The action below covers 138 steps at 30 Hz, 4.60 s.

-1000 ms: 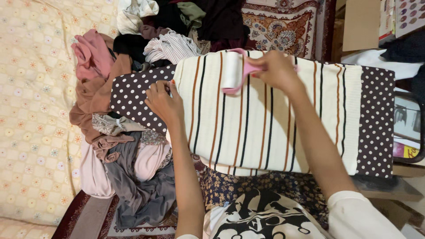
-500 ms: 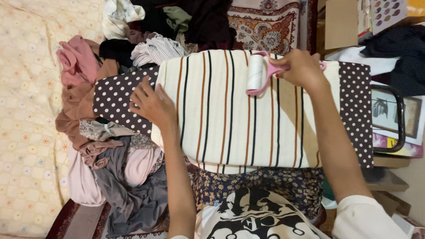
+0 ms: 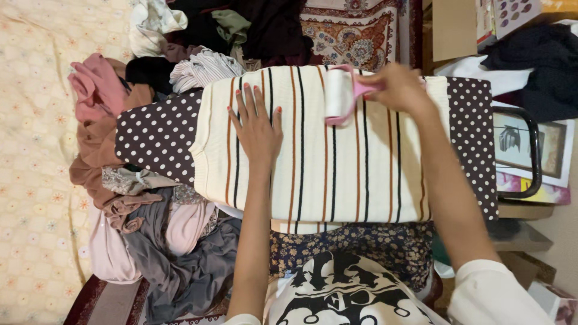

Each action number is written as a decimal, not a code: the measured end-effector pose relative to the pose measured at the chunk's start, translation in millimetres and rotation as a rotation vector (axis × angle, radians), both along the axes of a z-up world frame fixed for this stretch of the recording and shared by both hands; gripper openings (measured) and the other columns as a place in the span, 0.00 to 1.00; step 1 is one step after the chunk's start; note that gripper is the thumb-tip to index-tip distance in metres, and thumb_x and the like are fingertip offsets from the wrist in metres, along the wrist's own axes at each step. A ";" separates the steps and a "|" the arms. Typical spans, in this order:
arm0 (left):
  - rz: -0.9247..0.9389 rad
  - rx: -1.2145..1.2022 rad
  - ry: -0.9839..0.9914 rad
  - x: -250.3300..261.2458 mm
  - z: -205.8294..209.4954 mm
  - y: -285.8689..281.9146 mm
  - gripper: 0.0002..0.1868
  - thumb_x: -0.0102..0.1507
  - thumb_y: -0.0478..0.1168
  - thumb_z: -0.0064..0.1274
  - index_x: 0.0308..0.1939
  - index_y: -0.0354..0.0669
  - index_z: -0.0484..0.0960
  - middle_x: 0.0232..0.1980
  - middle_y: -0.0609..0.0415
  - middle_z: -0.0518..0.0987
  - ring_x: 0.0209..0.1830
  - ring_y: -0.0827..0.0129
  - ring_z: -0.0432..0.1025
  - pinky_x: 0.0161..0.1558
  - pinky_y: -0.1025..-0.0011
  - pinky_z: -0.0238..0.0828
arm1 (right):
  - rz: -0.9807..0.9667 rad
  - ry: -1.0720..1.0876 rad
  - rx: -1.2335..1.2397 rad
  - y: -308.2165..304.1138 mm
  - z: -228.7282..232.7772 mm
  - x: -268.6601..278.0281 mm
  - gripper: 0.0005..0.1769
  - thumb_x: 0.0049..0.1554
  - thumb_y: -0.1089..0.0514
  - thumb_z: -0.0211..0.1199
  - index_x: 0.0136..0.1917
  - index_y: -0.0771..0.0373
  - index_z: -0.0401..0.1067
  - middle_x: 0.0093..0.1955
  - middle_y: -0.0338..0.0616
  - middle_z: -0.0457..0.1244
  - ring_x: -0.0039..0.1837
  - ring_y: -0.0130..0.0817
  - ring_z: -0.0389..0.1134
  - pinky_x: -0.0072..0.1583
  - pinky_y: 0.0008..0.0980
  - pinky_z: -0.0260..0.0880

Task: The person uses a pink lint roller to remove lint from a striped sweater laid out on their lap. They roll the tool repeatedly over the fabric surface, then fold the sweater in half.

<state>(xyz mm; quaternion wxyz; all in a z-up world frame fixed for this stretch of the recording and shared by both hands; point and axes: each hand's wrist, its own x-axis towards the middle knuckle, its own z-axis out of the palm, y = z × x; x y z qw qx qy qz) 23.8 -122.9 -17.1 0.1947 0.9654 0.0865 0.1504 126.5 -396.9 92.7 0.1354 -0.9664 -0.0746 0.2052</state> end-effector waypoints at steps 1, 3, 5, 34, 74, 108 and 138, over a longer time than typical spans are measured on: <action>0.000 0.007 0.017 0.2 0.2 -0.3 0.37 0.71 0.54 0.43 0.78 0.36 0.57 0.83 0.46 0.50 0.84 0.51 0.41 0.79 0.46 0.30 | -0.030 0.004 -0.024 -17.2 1.4 1.2 0.21 0.52 0.56 0.74 0.59 0.44 0.79 0.49 0.38 0.74 0.48 0.31 0.71 0.71 0.49 0.50; 0.009 0.028 0.026 1.8 1.1 -2.6 0.37 0.71 0.55 0.42 0.78 0.37 0.57 0.84 0.46 0.50 0.84 0.52 0.41 0.79 0.45 0.30 | -0.028 -0.049 0.015 -48.1 4.3 0.0 0.26 0.49 0.58 0.74 0.61 0.43 0.78 0.50 0.43 0.73 0.46 0.33 0.72 0.59 0.44 0.65; 0.015 0.042 0.032 2.3 0.1 -2.9 0.37 0.71 0.55 0.41 0.79 0.37 0.56 0.84 0.46 0.50 0.84 0.52 0.40 0.79 0.45 0.30 | -0.047 -0.055 0.051 -55.2 -0.8 -1.3 0.27 0.49 0.59 0.74 0.62 0.42 0.78 0.50 0.44 0.72 0.44 0.32 0.72 0.51 0.39 0.72; -0.129 0.172 0.106 11.7 -20.1 -58.5 0.36 0.72 0.49 0.32 0.81 0.35 0.50 0.85 0.43 0.41 0.84 0.53 0.31 0.79 0.44 0.24 | -0.015 -0.042 0.162 -50.7 -24.7 -9.5 0.27 0.53 0.53 0.73 0.65 0.38 0.74 0.50 0.45 0.72 0.47 0.36 0.73 0.53 0.37 0.71; -0.376 0.178 0.079 18.8 -6.9 -132.2 0.35 0.71 0.50 0.36 0.81 0.43 0.53 0.84 0.49 0.50 0.84 0.56 0.41 0.79 0.45 0.30 | -0.459 -0.003 0.143 -149.8 -35.7 -37.5 0.23 0.52 0.52 0.74 0.61 0.42 0.79 0.51 0.43 0.73 0.45 0.34 0.73 0.54 0.34 0.71; -0.950 0.119 0.031 -83.4 0.3 -320.1 0.43 0.68 0.65 0.40 0.78 0.40 0.59 0.83 0.45 0.51 0.84 0.47 0.42 0.78 0.41 0.34 | -0.968 -0.949 0.038 -280.6 -130.4 -167.1 0.30 0.58 0.67 0.64 0.73 0.56 0.70 0.52 0.56 0.64 0.56 0.57 0.67 0.56 0.51 0.66; -0.770 -0.091 0.062 -80.2 7.8 -253.0 0.26 0.72 0.50 0.41 0.71 0.42 0.71 0.78 0.44 0.62 0.80 0.52 0.52 0.79 0.43 0.37 | -0.690 -0.872 0.051 -214.2 -101.9 -172.1 0.39 0.61 0.52 0.71 0.81 0.51 0.61 0.83 0.58 0.47 0.83 0.54 0.47 0.77 0.63 0.45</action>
